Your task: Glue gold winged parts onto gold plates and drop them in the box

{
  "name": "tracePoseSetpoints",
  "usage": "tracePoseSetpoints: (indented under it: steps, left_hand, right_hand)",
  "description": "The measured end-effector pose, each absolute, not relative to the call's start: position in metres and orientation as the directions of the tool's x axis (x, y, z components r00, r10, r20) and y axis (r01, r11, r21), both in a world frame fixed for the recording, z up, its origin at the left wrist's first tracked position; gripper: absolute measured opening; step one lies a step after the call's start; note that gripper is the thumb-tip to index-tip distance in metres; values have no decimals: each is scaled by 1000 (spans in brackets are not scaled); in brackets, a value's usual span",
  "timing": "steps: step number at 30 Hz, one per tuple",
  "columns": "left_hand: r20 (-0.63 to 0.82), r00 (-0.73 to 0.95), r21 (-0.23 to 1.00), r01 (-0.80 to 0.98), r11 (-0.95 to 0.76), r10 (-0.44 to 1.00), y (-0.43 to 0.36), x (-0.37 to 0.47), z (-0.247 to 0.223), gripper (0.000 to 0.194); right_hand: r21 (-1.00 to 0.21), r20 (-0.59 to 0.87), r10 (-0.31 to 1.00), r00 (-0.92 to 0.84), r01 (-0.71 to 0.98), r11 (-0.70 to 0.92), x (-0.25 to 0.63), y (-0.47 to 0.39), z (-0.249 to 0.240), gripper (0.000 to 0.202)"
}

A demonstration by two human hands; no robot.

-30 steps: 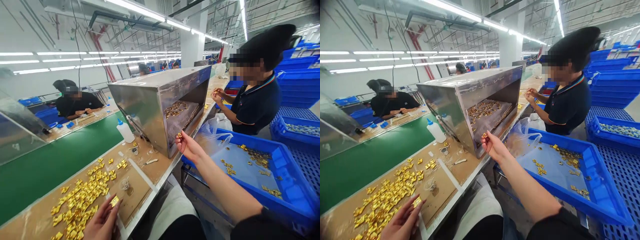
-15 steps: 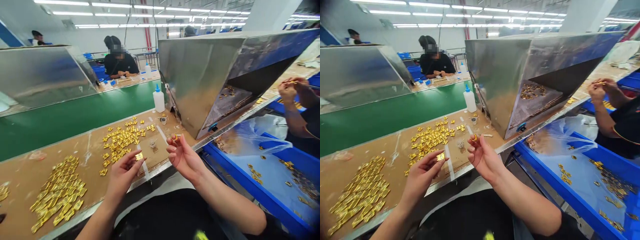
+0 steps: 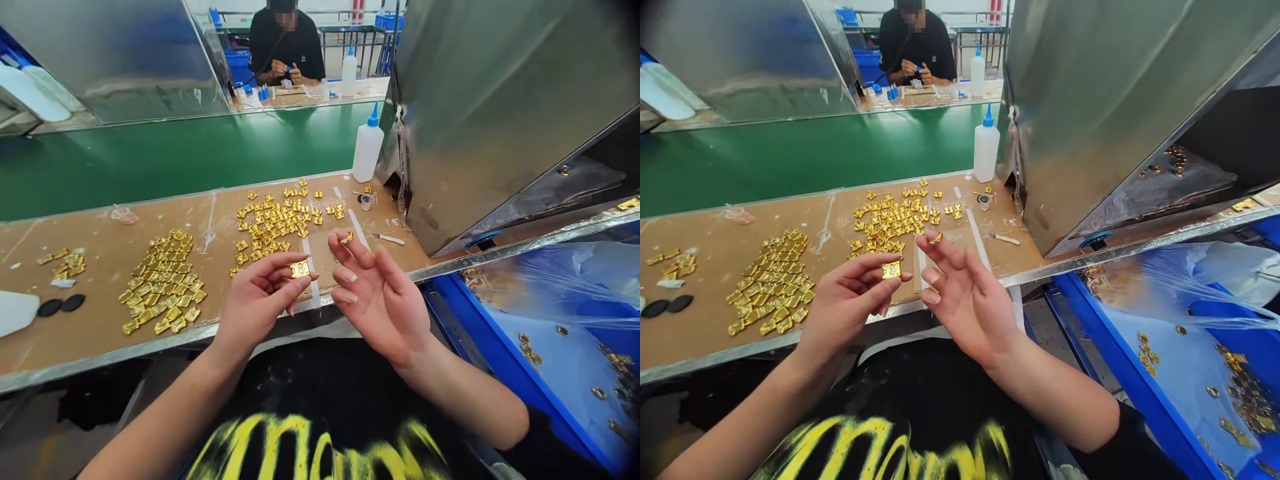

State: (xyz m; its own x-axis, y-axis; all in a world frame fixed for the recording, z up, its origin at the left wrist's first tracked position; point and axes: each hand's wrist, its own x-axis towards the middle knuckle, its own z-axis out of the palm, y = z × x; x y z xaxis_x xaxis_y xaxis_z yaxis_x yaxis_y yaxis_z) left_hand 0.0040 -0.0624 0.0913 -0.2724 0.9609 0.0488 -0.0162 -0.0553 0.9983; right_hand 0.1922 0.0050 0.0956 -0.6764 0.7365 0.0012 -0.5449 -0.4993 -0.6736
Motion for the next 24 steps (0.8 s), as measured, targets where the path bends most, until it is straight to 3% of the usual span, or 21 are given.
tracePoseSetpoints:
  steps: [7,12,16,20,24]
  left_hand:
    - [96,-270,995,27,-93,958,-63,6,93,31]
    - [58,-224,998,18,-56,973,-64,9,96,35]
    - [3,-154,1000,-9,-5,988,-65,13,96,39]
    - [-45,-112,997,-62,38,993,-65,15,94,37]
    - [-60,-81,996,-66,55,995,-64,17,93,37]
  right_hand:
    - [-788,7,769,-640,-476,-389,193,5,97,47]
    - [-849,31,848,-529,-462,-256,191,10,85,38]
    - [-896,152,904,-399,-442,-44,192,16,69,22]
    - [-912,350,868,-353,-342,228,196,18,64,10]
    - [-918,376,824,-424,-291,269,196,17,62,9]
